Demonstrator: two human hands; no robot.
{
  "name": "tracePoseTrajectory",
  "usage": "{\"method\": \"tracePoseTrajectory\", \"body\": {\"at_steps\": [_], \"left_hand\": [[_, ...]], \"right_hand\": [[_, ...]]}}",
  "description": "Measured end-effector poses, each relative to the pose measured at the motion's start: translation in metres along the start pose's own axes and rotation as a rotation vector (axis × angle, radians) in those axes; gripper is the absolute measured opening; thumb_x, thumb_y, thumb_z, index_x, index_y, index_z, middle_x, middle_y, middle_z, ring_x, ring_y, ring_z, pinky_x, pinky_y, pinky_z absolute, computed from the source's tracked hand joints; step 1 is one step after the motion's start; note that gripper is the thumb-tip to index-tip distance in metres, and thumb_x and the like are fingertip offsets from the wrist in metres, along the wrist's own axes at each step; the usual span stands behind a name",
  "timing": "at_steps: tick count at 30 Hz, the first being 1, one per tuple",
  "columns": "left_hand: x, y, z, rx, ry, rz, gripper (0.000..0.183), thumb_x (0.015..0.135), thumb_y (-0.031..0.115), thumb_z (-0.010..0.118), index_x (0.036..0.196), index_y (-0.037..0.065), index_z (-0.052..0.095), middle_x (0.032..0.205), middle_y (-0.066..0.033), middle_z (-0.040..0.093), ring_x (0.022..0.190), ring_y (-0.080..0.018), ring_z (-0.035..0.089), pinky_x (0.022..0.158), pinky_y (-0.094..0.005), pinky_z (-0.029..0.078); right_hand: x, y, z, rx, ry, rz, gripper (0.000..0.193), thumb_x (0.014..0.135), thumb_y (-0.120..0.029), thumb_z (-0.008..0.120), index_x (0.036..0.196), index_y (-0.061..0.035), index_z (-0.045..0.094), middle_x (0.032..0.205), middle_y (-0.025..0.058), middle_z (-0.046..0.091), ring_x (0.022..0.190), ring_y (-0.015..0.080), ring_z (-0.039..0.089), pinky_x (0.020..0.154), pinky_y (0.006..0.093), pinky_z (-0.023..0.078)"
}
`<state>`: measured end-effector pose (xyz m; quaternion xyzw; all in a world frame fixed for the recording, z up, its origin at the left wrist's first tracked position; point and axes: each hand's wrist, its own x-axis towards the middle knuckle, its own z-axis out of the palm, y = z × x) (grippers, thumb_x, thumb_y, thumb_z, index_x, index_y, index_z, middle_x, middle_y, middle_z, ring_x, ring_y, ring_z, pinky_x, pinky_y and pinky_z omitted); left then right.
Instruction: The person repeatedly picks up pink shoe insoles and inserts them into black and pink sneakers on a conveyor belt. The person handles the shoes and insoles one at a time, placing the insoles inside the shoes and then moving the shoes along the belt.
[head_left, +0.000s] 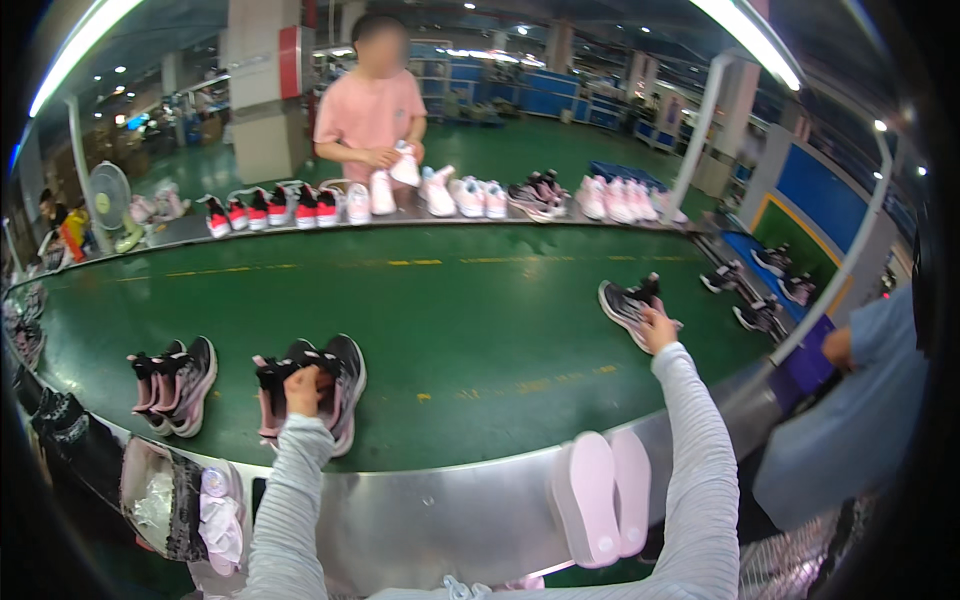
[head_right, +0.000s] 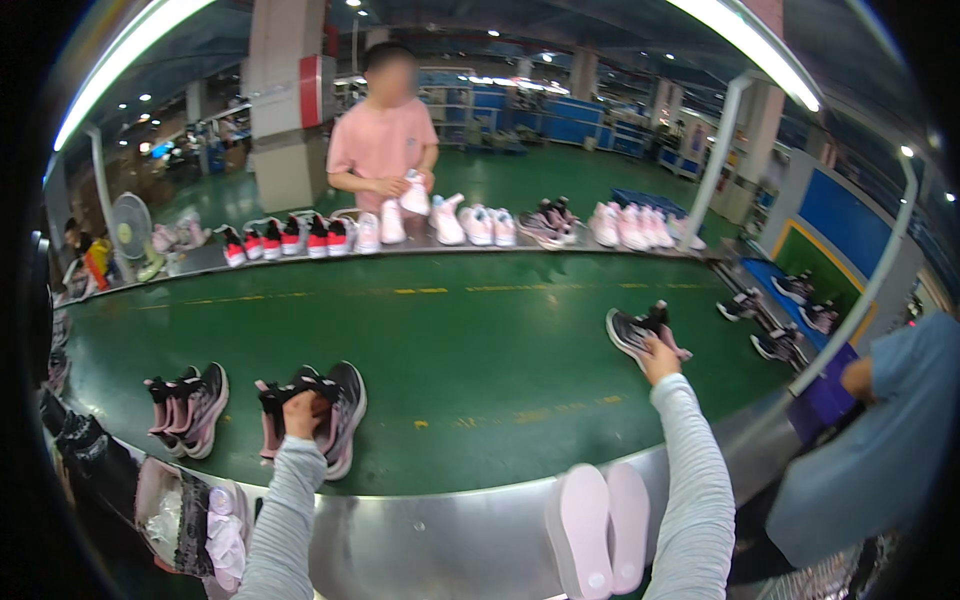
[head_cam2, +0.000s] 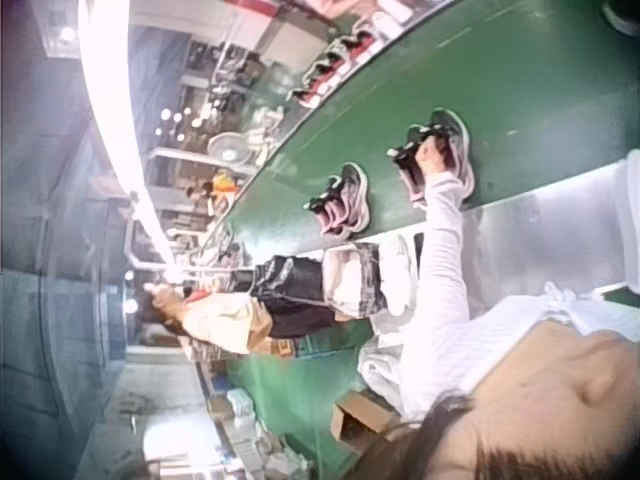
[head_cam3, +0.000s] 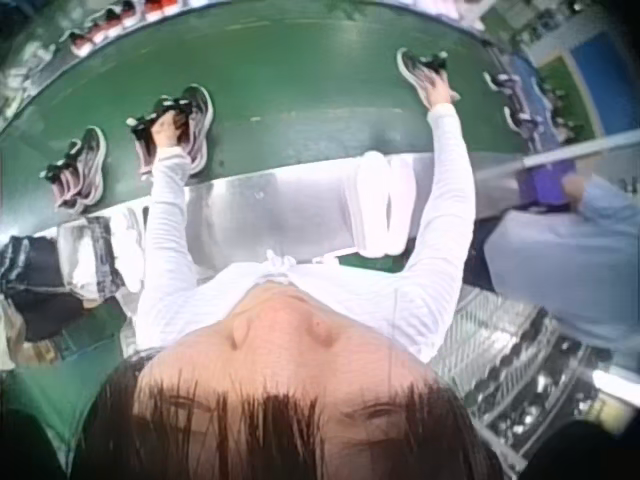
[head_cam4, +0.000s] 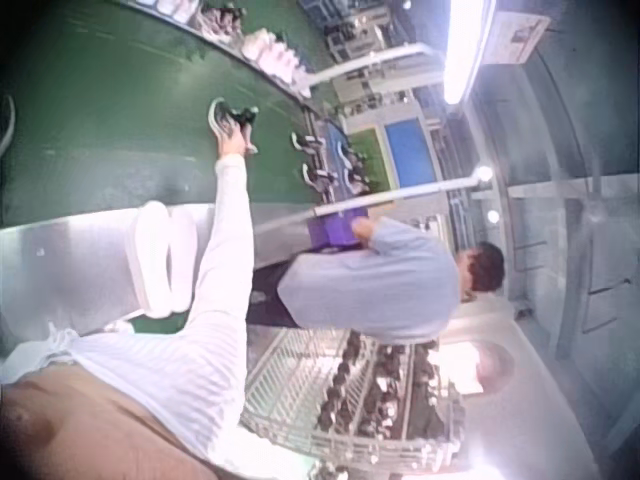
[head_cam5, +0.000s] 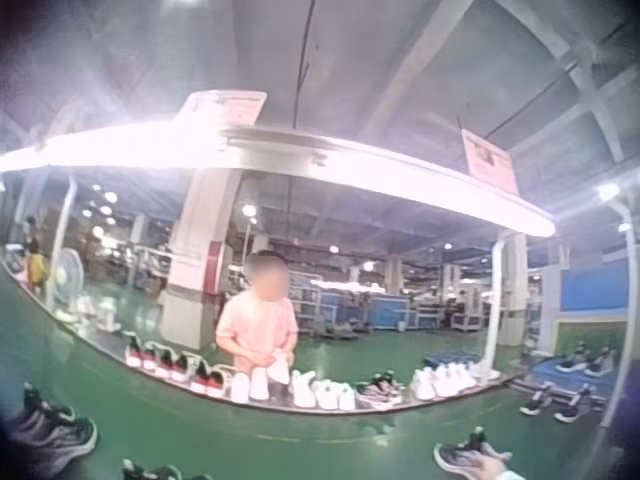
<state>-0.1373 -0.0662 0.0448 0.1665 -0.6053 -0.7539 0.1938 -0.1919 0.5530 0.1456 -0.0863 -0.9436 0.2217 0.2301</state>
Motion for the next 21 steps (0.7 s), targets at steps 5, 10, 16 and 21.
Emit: {"method": "tracePoseTrajectory", "body": {"at_steps": [5, 10, 16, 21], "left_hand": [[-0.021, 0.022, -0.014, 0.006, -0.005, 0.015, 0.018, 0.079, 0.017, 0.048, 0.072, 0.002, 0.056, 0.064, -0.0056, 0.058, 0.055, -0.0127, 0.056, 0.050, -0.0222, 0.044], [-0.026, 0.018, -0.021, -0.003, -0.047, 0.133, 0.018, 0.082, 0.011, 0.045, 0.075, -0.003, 0.054, 0.063, -0.0078, 0.057, 0.056, -0.0142, 0.056, 0.055, -0.0239, 0.047], [-0.024, 0.017, -0.010, 0.072, -0.015, 0.075, 0.014, 0.080, 0.007, 0.047, 0.076, -0.003, 0.055, 0.059, -0.0065, 0.056, 0.048, -0.0125, 0.054, 0.048, -0.0218, 0.046], [-0.026, 0.022, 0.001, 0.231, -0.019, 0.137, 0.009, 0.075, 0.004, 0.050, 0.069, -0.001, 0.054, 0.054, -0.0046, 0.053, 0.041, -0.0097, 0.049, 0.039, -0.0207, 0.040]], "right_hand": [[0.038, 0.030, 0.035, -0.207, -0.080, 0.143, 0.056, 0.065, -0.002, 0.057, 0.117, -0.0074, 0.039, 0.123, 0.0121, 0.038, 0.107, 0.0268, 0.044, 0.090, 0.0304, 0.034], [0.054, 0.056, 0.074, -0.296, -0.216, 0.417, 0.062, 0.071, -0.021, 0.060, 0.121, -0.0005, 0.030, 0.122, 0.0161, 0.038, 0.111, 0.0264, 0.040, 0.093, 0.0291, 0.032], [0.027, -0.023, 0.092, -0.429, 0.002, -0.069, 0.044, 0.073, -0.034, 0.055, 0.104, -0.0039, 0.048, 0.101, 0.0182, 0.051, 0.088, 0.0289, 0.053, 0.080, 0.0407, 0.038], [-0.069, -0.158, 0.071, -0.314, -0.468, -0.399, 0.042, 0.073, -0.035, 0.054, 0.101, -0.0034, 0.052, 0.090, 0.0222, 0.056, 0.078, 0.0317, 0.056, 0.076, 0.0397, 0.040]]}}
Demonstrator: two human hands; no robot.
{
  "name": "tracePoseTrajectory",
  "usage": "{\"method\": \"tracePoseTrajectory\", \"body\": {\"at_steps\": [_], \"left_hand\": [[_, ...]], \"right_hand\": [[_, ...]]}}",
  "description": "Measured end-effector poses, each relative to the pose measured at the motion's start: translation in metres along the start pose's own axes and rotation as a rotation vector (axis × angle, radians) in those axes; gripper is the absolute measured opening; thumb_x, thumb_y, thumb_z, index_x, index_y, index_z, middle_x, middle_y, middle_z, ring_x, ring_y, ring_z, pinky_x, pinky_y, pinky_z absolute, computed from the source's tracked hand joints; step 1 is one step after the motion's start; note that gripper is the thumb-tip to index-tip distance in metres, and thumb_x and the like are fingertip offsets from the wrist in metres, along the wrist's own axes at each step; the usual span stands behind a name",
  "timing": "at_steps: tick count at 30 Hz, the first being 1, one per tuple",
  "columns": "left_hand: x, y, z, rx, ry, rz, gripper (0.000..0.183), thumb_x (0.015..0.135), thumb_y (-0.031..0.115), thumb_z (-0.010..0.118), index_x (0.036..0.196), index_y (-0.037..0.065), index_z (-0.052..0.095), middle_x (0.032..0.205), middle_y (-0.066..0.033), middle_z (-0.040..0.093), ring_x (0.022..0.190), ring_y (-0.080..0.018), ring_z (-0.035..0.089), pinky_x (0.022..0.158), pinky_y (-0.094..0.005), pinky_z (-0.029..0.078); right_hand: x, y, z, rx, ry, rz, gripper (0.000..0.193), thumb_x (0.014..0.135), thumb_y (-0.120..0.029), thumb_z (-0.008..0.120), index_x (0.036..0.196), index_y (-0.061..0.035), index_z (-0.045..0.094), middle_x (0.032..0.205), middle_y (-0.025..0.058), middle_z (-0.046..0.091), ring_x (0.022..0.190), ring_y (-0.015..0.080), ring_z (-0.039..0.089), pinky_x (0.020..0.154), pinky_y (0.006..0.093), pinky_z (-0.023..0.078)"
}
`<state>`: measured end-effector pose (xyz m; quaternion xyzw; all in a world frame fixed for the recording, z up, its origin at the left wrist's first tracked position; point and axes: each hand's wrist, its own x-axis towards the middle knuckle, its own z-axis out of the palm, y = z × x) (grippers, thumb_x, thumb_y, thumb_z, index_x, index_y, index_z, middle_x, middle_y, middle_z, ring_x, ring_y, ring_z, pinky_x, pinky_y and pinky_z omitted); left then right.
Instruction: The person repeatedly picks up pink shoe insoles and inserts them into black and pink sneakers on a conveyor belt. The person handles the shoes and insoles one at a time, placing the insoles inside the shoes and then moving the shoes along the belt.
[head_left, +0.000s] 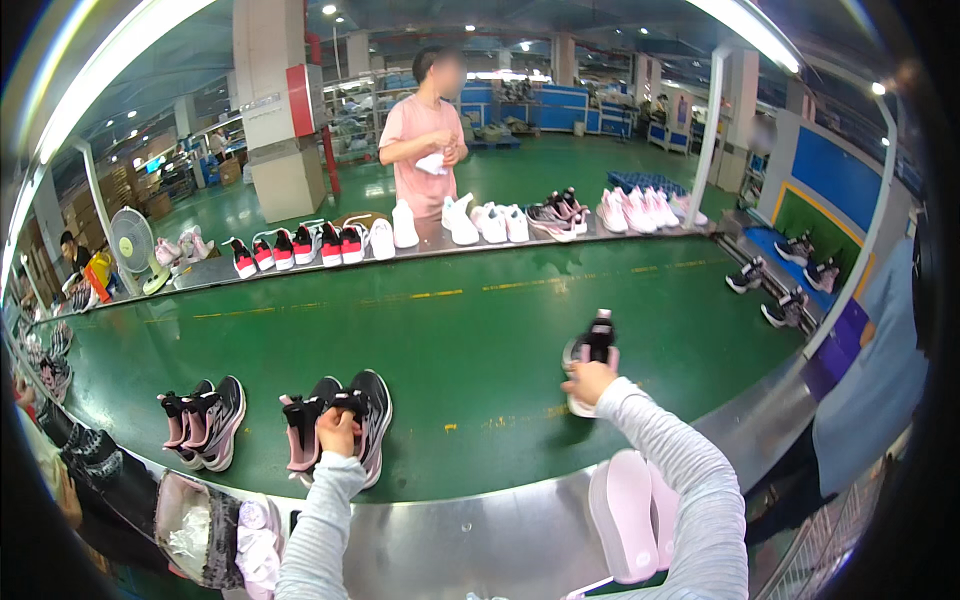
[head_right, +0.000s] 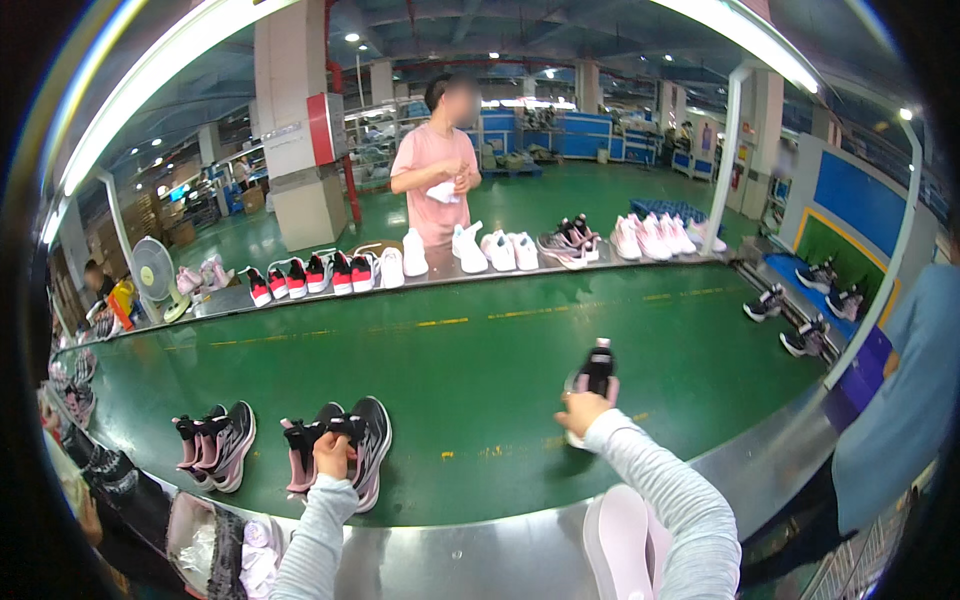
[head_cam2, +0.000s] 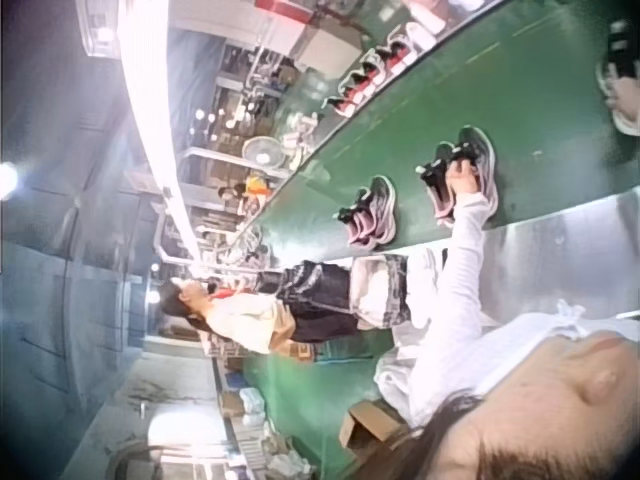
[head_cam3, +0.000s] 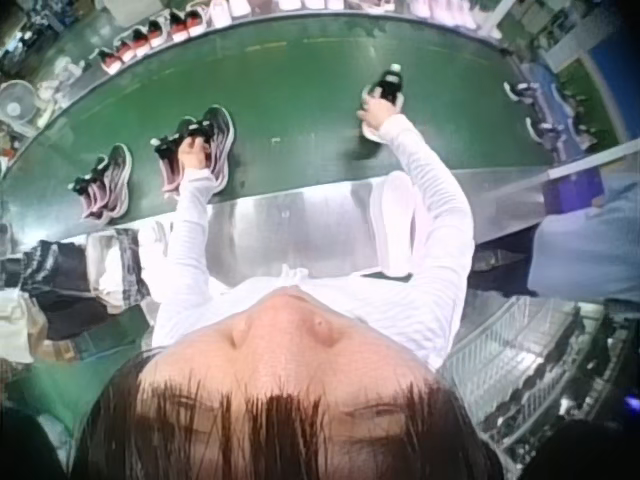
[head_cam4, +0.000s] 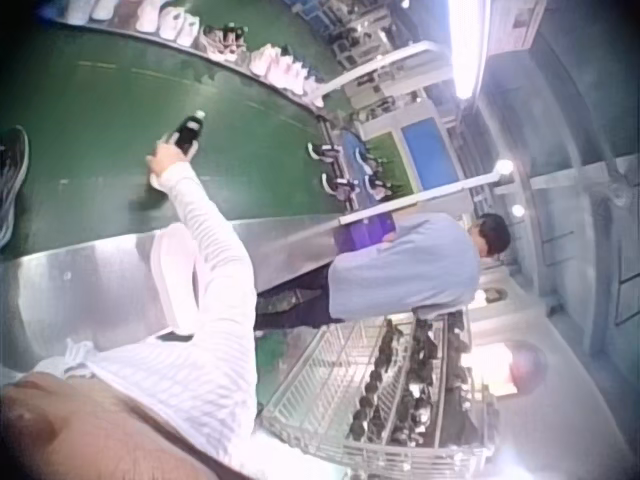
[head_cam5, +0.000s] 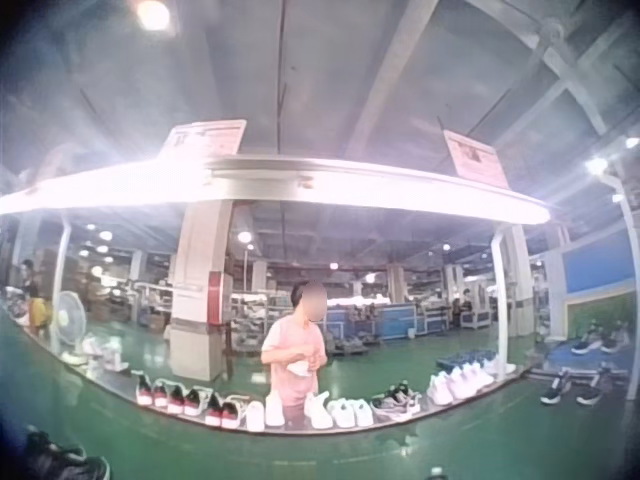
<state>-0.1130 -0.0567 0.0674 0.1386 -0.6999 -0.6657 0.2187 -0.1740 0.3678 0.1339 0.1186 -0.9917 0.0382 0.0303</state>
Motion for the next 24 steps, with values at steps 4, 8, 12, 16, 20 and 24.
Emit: {"method": "tracePoseTrajectory", "body": {"at_steps": [4, 8, 12, 16, 20, 24], "left_hand": [[0.006, -0.005, 0.007, 0.127, 0.010, -0.007, 0.009, 0.072, 0.004, 0.051, 0.066, -0.002, 0.053, 0.051, -0.0039, 0.052, 0.041, -0.0091, 0.048, 0.038, -0.0210, 0.039], [0.015, -0.014, -0.010, 0.504, 0.048, 0.184, 0.015, 0.067, 0.011, 0.053, 0.062, -0.003, 0.054, 0.054, -0.0147, 0.054, 0.045, -0.0222, 0.051, 0.045, -0.0332, 0.039], [0.013, 0.000, -0.016, 0.277, 0.076, 0.293, 0.019, 0.071, 0.013, 0.048, 0.058, -0.001, 0.048, 0.051, -0.0113, 0.049, 0.045, -0.0209, 0.047, 0.044, -0.0329, 0.035], [-0.032, 0.062, -0.092, 0.234, 0.374, 0.532, 0.025, 0.073, 0.012, 0.051, 0.057, 0.002, 0.036, 0.052, -0.0009, 0.031, 0.049, -0.0094, 0.029, 0.043, -0.0261, 0.027], [-0.088, 0.076, -0.220, 0.685, 0.782, 0.618, 0.022, 0.074, 0.010, 0.049, 0.061, 0.002, 0.034, 0.052, -0.0061, 0.034, 0.047, -0.0151, 0.029, 0.045, -0.0320, 0.028], [-0.115, 0.057, -0.320, 1.193, 0.771, 0.112, 0.016, 0.070, 0.012, 0.054, 0.068, 0.001, 0.043, 0.064, -0.0160, 0.050, 0.058, -0.0319, 0.049, 0.055, -0.0421, 0.037]], "right_hand": [[-0.056, -0.075, -0.016, 0.456, -0.197, -0.295, 0.050, 0.074, -0.030, 0.055, 0.115, -0.0067, 0.041, 0.100, 0.0219, 0.052, 0.084, 0.0348, 0.054, 0.079, 0.0354, 0.040], [-0.118, -0.111, -0.077, 0.433, -0.204, -0.411, 0.044, 0.075, -0.030, 0.052, 0.112, -0.0084, 0.043, 0.099, 0.0159, 0.054, 0.079, 0.0339, 0.055, 0.070, 0.0369, 0.043], [-0.176, -0.080, -0.086, 0.249, 0.101, -0.129, 0.043, 0.073, -0.030, 0.054, 0.109, -0.0089, 0.045, 0.076, 0.0150, 0.059, 0.069, 0.0308, 0.057, 0.060, 0.0377, 0.045], [-0.234, -0.049, -0.041, 0.010, 0.116, 0.154, 0.052, 0.070, -0.036, 0.057, 0.112, -0.0088, 0.044, 0.074, 0.0144, 0.059, 0.067, 0.0303, 0.058, 0.059, 0.0378, 0.046], [-0.263, -0.046, -0.020, -0.126, -0.034, 0.336, 0.063, 0.065, -0.042, 0.061, 0.115, -0.0095, 0.042, 0.076, 0.0141, 0.059, 0.065, 0.0293, 0.058, 0.060, 0.0376, 0.047], [-0.266, -0.045, -0.014, -0.066, -0.074, 0.396, 0.069, 0.063, -0.045, 0.062, 0.118, -0.0096, 0.039, 0.076, 0.0145, 0.059, 0.066, 0.0298, 0.059, 0.061, 0.0381, 0.047]]}}
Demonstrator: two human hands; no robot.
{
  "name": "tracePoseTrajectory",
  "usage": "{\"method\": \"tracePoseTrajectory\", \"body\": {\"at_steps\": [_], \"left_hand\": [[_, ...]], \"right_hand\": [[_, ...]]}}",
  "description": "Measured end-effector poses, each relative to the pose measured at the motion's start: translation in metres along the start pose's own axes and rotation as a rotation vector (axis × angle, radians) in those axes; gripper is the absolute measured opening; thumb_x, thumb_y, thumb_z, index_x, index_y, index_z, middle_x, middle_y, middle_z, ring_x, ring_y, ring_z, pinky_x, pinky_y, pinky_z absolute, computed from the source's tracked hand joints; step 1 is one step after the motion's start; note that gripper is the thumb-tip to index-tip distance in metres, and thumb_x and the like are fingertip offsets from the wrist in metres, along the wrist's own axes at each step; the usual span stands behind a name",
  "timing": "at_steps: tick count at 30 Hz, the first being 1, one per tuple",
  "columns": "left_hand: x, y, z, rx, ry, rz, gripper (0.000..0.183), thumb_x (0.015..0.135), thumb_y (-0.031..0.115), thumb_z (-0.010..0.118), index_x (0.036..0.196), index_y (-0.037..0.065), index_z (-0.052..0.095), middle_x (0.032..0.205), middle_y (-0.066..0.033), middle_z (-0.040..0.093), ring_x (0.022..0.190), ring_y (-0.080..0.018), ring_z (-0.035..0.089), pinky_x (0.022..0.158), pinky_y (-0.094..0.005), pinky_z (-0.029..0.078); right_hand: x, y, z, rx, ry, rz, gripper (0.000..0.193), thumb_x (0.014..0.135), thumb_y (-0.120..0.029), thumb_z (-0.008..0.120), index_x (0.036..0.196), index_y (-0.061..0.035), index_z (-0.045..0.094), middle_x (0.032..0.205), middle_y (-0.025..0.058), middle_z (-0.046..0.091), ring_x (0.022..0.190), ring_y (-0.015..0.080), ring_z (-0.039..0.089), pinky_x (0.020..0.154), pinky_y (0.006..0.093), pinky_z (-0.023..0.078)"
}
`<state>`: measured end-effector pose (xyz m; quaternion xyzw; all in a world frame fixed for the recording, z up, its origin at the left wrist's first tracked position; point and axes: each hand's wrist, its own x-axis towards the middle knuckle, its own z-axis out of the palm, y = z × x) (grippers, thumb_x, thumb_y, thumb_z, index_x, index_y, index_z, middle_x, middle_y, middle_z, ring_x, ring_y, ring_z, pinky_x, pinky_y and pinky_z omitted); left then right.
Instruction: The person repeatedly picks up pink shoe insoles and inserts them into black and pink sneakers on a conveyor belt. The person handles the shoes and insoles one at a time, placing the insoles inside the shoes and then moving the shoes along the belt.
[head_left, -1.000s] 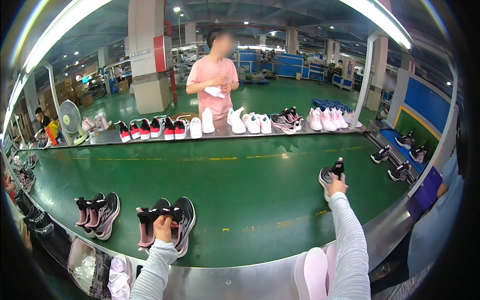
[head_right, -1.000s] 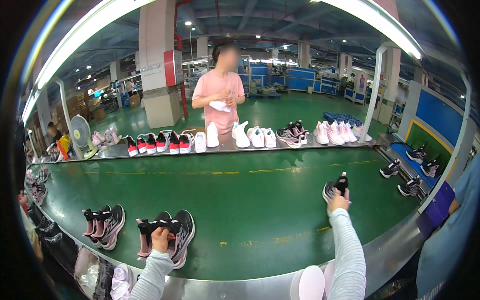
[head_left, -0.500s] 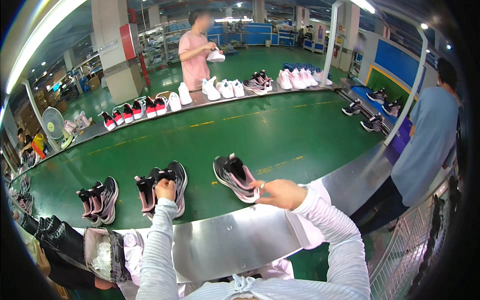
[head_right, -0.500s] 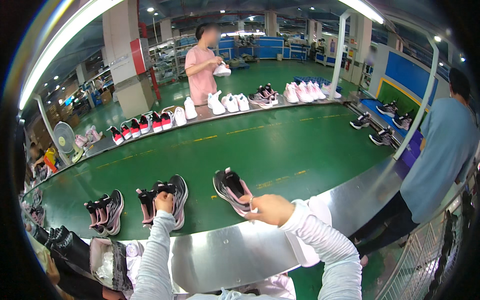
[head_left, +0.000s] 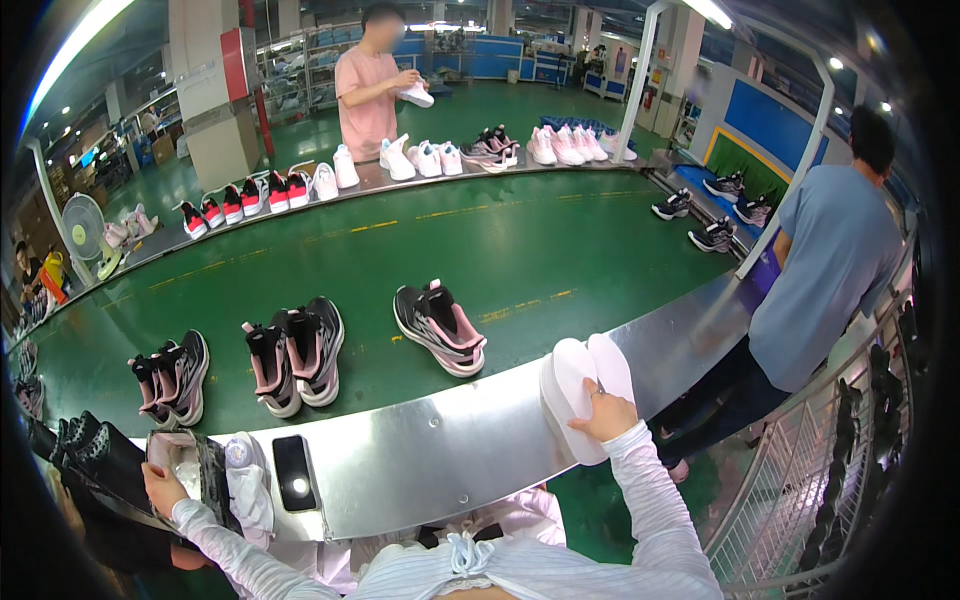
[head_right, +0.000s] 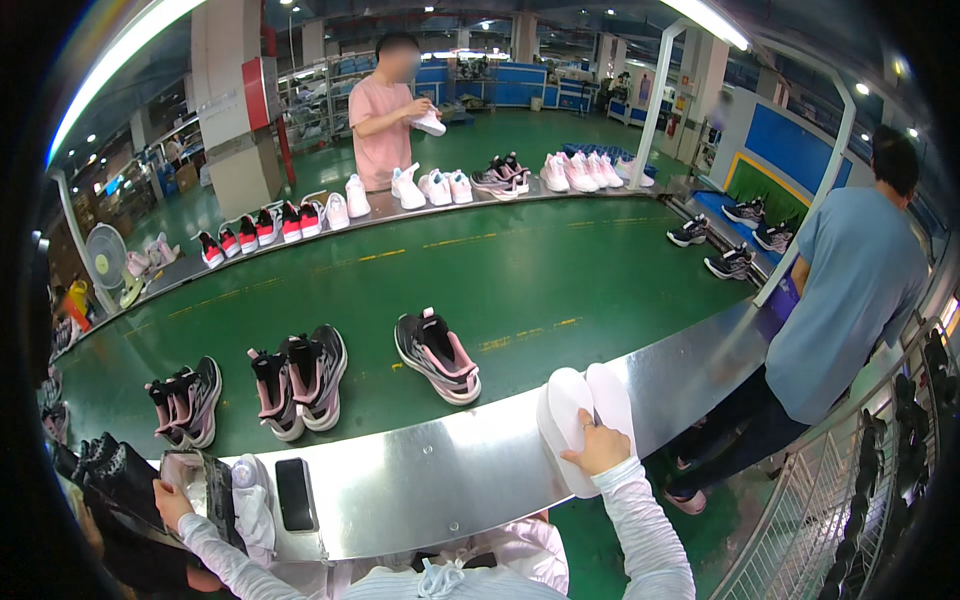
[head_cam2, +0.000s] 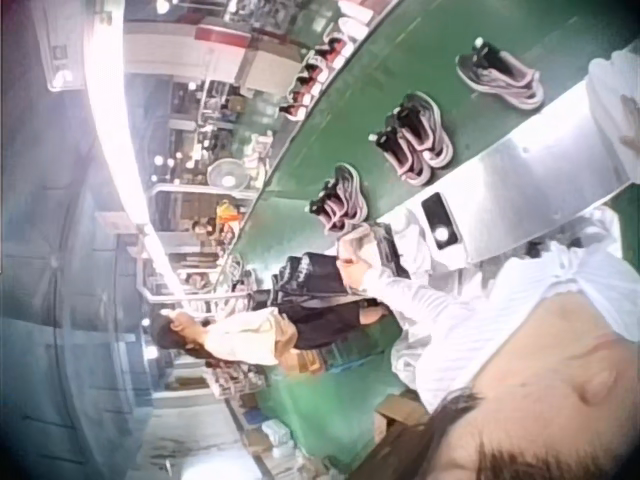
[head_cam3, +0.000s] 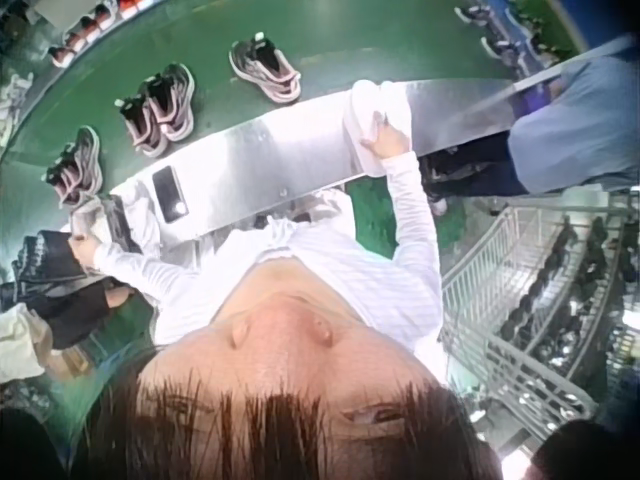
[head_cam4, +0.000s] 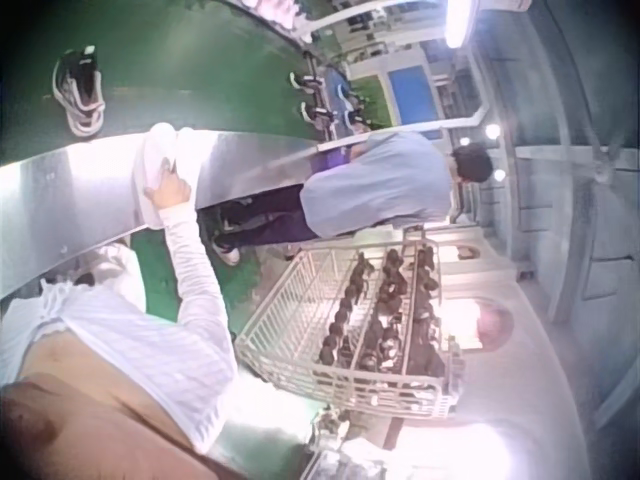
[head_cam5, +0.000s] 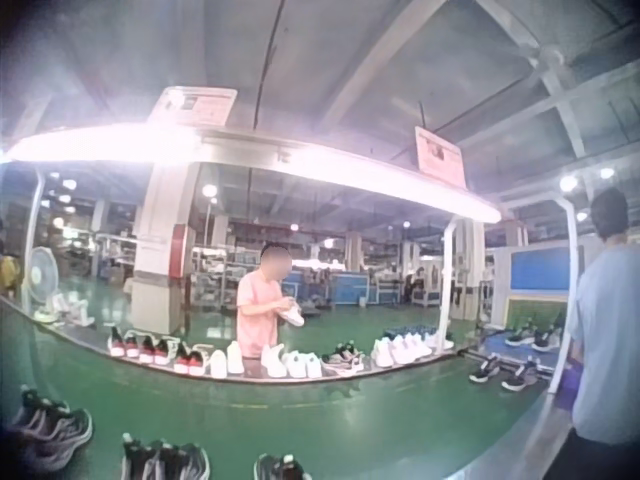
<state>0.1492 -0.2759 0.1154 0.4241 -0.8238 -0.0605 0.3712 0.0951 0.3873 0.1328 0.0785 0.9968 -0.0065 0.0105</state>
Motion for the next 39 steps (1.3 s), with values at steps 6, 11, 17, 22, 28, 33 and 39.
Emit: {"method": "tracePoseTrajectory", "body": {"at_steps": [6, 11, 17, 22, 28, 33, 39], "left_hand": [[0.006, -0.025, 0.008, 0.145, -0.119, 0.323, 0.029, 0.068, 0.016, 0.061, 0.089, -0.002, 0.053, 0.091, -0.0182, 0.051, 0.087, -0.0345, 0.046, 0.079, -0.0388, 0.038], [-0.064, 0.174, 0.001, -0.901, -0.328, 0.378, 0.028, 0.077, 0.011, 0.052, 0.102, -0.001, 0.050, 0.101, -0.0128, 0.052, 0.096, -0.0211, 0.048, 0.083, -0.0292, 0.036], [-0.188, 0.355, 0.112, -1.104, -0.796, 0.526, 0.051, 0.074, 0.021, 0.058, 0.116, 0.000, 0.038, 0.113, -0.0161, 0.047, 0.104, -0.0249, 0.046, 0.086, -0.0303, 0.036], [-0.209, 0.420, 0.174, -1.058, -0.818, 0.432, 0.039, 0.074, 0.026, 0.057, 0.105, 0.002, 0.050, 0.101, -0.0184, 0.053, 0.093, -0.0299, 0.051, 0.082, -0.0325, 0.039], [-0.195, 0.431, 0.173, -0.824, -1.013, 0.520, 0.036, 0.080, 0.040, 0.044, 0.093, 0.010, 0.059, 0.083, -0.0181, 0.058, 0.079, -0.0350, 0.055, 0.070, -0.0389, 0.042], [-0.189, 0.415, 0.173, -0.931, -1.125, 0.592, 0.034, 0.080, 0.034, 0.047, 0.106, 0.012, 0.052, 0.094, -0.0189, 0.056, 0.088, -0.0330, 0.053, 0.075, -0.0359, 0.042], [-0.195, 0.400, 0.198, -1.118, -1.209, 0.495, 0.038, 0.081, 0.022, 0.047, 0.117, 0.009, 0.042, 0.113, -0.0197, 0.046, 0.111, -0.0287, 0.039, 0.090, -0.0291, 0.034]], "right_hand": [[-0.002, -0.006, -0.010, 0.007, 0.038, 0.083, 0.066, 0.064, -0.042, 0.061, 0.116, -0.0074, 0.039, 0.076, 0.0150, 0.058, 0.067, 0.0298, 0.058, 0.061, 0.0386, 0.046], [0.005, -0.009, -0.047, 0.227, 0.392, -0.124, 0.039, 0.070, -0.029, 0.058, 0.103, -0.0113, 0.052, 0.079, 0.0118, 0.055, 0.067, 0.0289, 0.056, 0.058, 0.0378, 0.045], [0.061, -0.081, -0.084, 0.130, 0.298, -0.509, 0.016, 0.068, -0.020, 0.057, 0.079, -0.0089, 0.061, 0.074, 0.0109, 0.055, 0.064, 0.0282, 0.057, 0.056, 0.0346, 0.046], [0.117, -0.146, -0.086, -0.299, 0.285, -0.633, 0.011, 0.064, -0.015, 0.055, 0.063, -0.0064, 0.061, 0.064, 0.0123, 0.058, 0.060, 0.0253, 0.059, 0.050, 0.0334, 0.047], [0.160, -0.186, -0.049, -0.295, 0.009, -0.582, 0.012, 0.067, -0.017, 0.057, 0.070, -0.0074, 0.062, 0.072, 0.0106, 0.061, 0.070, 0.0243, 0.061, 0.059, 0.0330, 0.048], [0.180, -0.226, 0.003, -0.157, -0.072, -0.375, 0.019, 0.074, -0.021, 0.051, 0.081, -0.0073, 0.062, 0.082, 0.0115, 0.061, 0.080, 0.0242, 0.059, 0.066, 0.0333, 0.048], [0.214, -0.248, 0.031, 0.181, -0.219, -0.101, 0.027, 0.082, -0.025, 0.039, 0.090, -0.0110, 0.060, 0.097, 0.0096, 0.058, 0.090, 0.0244, 0.055, 0.077, 0.0314, 0.043]]}}
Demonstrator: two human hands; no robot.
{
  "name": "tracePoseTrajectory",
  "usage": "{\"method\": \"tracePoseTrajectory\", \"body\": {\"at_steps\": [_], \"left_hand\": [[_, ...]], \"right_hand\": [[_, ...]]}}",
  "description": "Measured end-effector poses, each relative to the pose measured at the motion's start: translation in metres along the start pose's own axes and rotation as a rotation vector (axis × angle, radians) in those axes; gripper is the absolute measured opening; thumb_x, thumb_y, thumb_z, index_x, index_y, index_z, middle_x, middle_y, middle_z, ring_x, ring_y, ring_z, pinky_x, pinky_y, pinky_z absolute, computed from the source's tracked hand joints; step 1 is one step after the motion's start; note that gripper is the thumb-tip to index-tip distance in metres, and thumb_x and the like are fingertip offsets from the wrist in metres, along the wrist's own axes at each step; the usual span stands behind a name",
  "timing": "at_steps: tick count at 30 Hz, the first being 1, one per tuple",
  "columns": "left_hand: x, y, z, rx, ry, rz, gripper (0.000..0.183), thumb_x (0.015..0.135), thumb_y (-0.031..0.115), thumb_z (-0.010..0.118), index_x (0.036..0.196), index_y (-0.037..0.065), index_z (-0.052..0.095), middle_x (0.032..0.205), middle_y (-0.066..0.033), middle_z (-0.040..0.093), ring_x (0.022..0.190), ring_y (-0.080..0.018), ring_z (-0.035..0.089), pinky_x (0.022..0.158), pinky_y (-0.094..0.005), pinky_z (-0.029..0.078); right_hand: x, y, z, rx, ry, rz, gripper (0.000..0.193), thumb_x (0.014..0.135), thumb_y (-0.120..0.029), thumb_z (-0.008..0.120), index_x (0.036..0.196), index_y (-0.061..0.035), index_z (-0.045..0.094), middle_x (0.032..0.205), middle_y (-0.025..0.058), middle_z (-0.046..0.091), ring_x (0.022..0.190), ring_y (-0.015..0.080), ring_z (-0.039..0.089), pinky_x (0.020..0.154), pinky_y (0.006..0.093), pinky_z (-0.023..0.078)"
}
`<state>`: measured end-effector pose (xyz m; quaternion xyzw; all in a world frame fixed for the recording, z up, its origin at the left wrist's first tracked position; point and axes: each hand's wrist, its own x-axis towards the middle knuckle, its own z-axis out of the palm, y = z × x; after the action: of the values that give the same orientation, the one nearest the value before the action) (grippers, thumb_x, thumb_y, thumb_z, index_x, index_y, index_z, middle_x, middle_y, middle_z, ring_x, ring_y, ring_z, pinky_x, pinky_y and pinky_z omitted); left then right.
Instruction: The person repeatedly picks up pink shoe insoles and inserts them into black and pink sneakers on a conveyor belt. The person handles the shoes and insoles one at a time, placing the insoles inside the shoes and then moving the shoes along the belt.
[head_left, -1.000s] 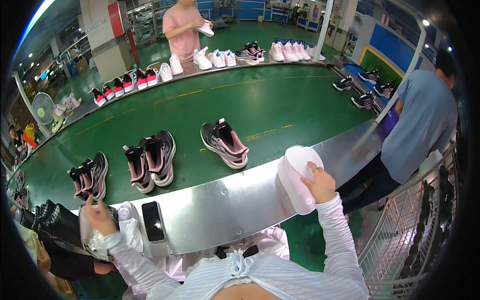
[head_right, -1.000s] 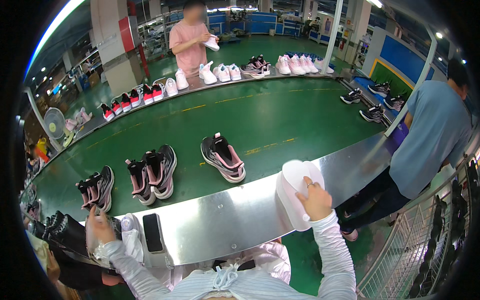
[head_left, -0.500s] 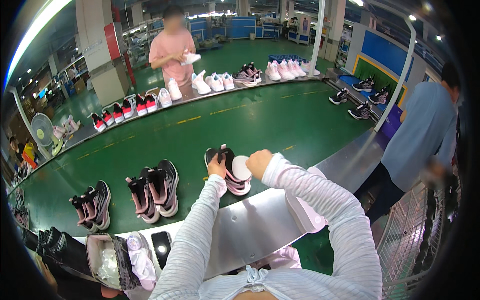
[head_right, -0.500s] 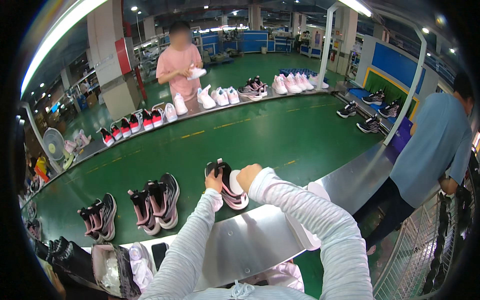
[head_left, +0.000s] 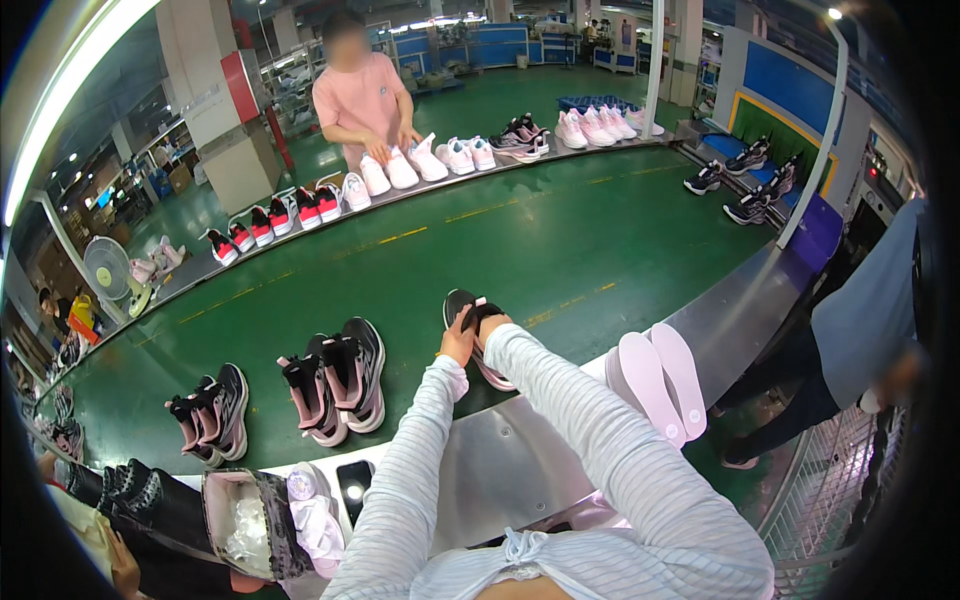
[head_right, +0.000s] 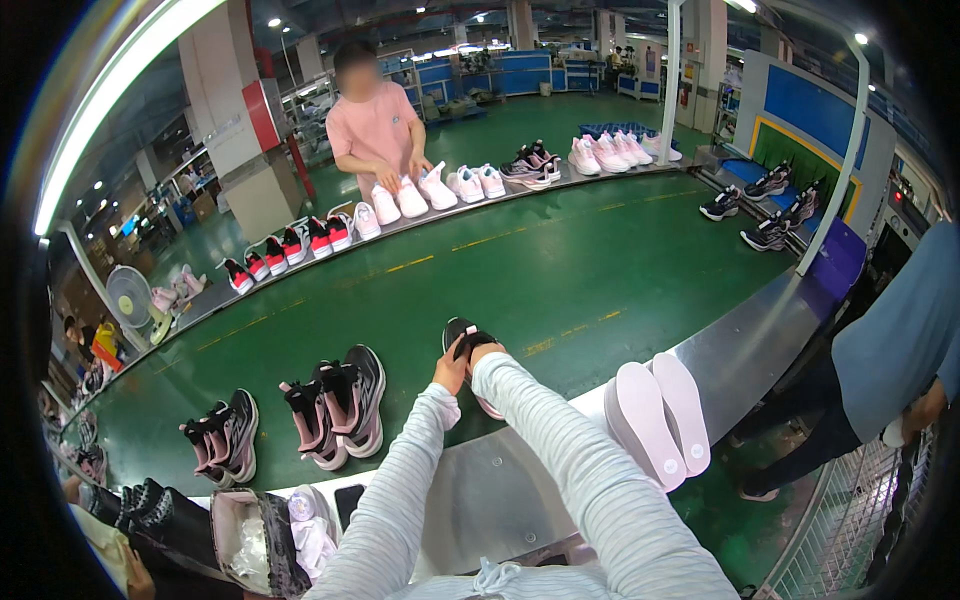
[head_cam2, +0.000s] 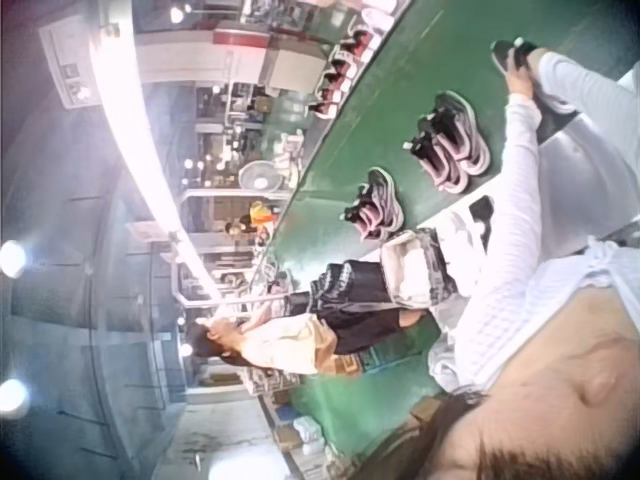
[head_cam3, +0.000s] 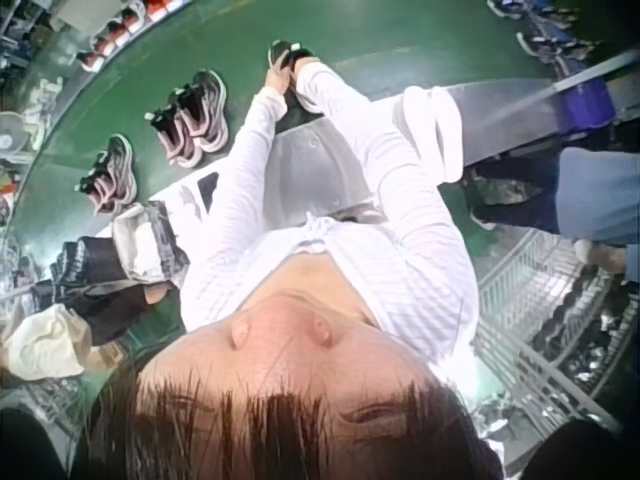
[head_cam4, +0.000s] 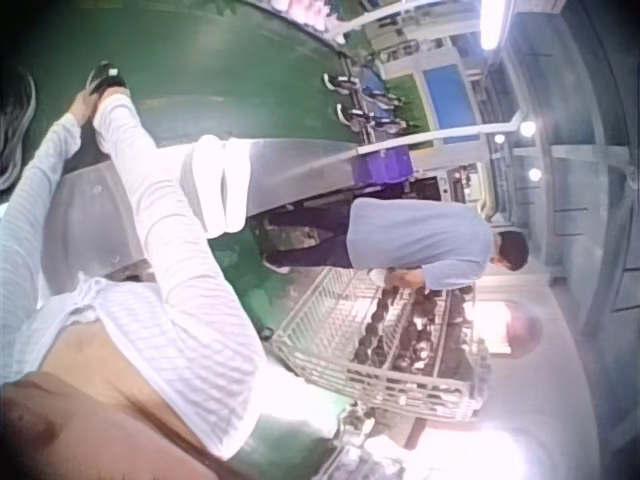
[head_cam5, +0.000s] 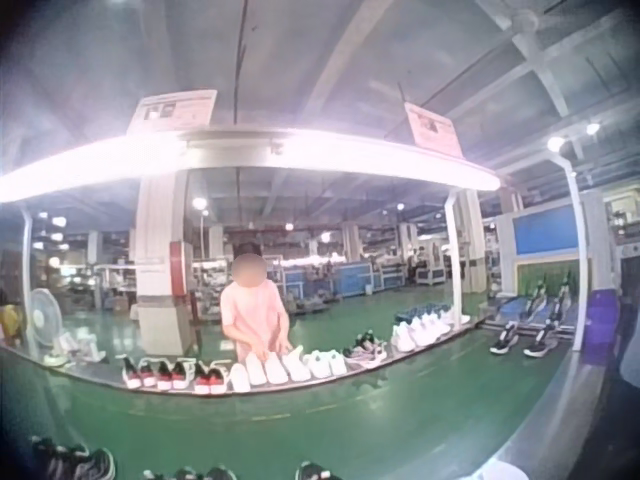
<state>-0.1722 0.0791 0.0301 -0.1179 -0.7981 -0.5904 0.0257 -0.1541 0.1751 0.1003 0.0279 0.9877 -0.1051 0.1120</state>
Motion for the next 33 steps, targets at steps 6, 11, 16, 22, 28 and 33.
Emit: {"method": "tracePoseTrajectory", "body": {"at_steps": [6, 11, 16, 22, 28, 33], "left_hand": [[-0.003, 0.000, 0.002, -0.081, -0.002, -0.064, 0.036, 0.081, 0.017, 0.046, 0.116, 0.009, 0.044, 0.117, -0.0175, 0.044, 0.115, -0.0257, 0.036, 0.092, -0.0266, 0.030], [-0.001, -0.010, -0.004, -0.171, -0.008, -0.012, 0.038, 0.080, 0.016, 0.047, 0.117, 0.008, 0.043, 0.120, -0.0157, 0.042, 0.116, -0.0238, 0.035, 0.094, -0.0256, 0.027], [0.000, -0.014, -0.007, -0.139, 0.011, -0.021, 0.038, 0.080, 0.017, 0.047, 0.117, 0.008, 0.044, 0.117, -0.0168, 0.045, 0.113, -0.0227, 0.039, 0.092, -0.0252, 0.029], [0.003, 0.007, -0.010, -0.024, -0.003, -0.056, 0.034, 0.081, 0.021, 0.047, 0.113, 0.009, 0.048, 0.106, -0.0127, 0.054, 0.099, -0.0189, 0.050, 0.084, -0.0258, 0.037], [0.030, -0.013, -0.022, 0.087, -0.105, -0.045, 0.030, 0.080, 0.023, 0.050, 0.103, 0.004, 0.052, 0.100, -0.0149, 0.055, 0.092, -0.0263, 0.052, 0.082, -0.0295, 0.039], [-0.034, 0.051, -0.029, 0.302, 0.369, 0.505, 0.029, 0.068, 0.014, 0.062, 0.091, 0.001, 0.053, 0.085, -0.0145, 0.053, 0.083, -0.0302, 0.052, 0.075, -0.0330, 0.043]], "right_hand": [[0.018, -0.003, 0.013, -0.003, -0.014, -0.019, 0.026, 0.081, -0.025, 0.040, 0.090, -0.0098, 0.060, 0.096, 0.0104, 0.058, 0.089, 0.0258, 0.055, 0.076, 0.0323, 0.043], [0.019, -0.012, 0.019, 0.012, -0.008, -0.048, 0.026, 0.081, -0.024, 0.041, 0.091, -0.0088, 0.059, 0.096, 0.0110, 0.057, 0.088, 0.0270, 0.054, 0.076, 0.0329, 0.043], [0.018, -0.015, 0.021, 0.038, -0.003, -0.064, 0.026, 0.081, -0.024, 0.041, 0.091, -0.0078, 0.059, 0.096, 0.0117, 0.057, 0.086, 0.0282, 0.054, 0.075, 0.0336, 0.043], [0.022, -0.013, 0.017, 0.059, 0.020, -0.077, 0.025, 0.080, -0.023, 0.042, 0.091, -0.0066, 0.058, 0.095, 0.0124, 0.057, 0.085, 0.0296, 0.054, 0.075, 0.0344, 0.042], [-0.008, -0.011, 0.012, 0.214, 0.159, -0.205, 0.025, 0.080, -0.023, 0.043, 0.091, -0.0054, 0.058, 0.095, 0.0132, 0.056, 0.083, 0.0310, 0.053, 0.074, 0.0352, 0.042], [-0.129, 0.061, 0.020, 0.876, 0.405, -0.558, 0.021, 0.080, -0.015, 0.048, 0.095, -0.0026, 0.055, 0.094, 0.0124, 0.057, 0.087, 0.0226, 0.055, 0.075, 0.0302, 0.042]]}}
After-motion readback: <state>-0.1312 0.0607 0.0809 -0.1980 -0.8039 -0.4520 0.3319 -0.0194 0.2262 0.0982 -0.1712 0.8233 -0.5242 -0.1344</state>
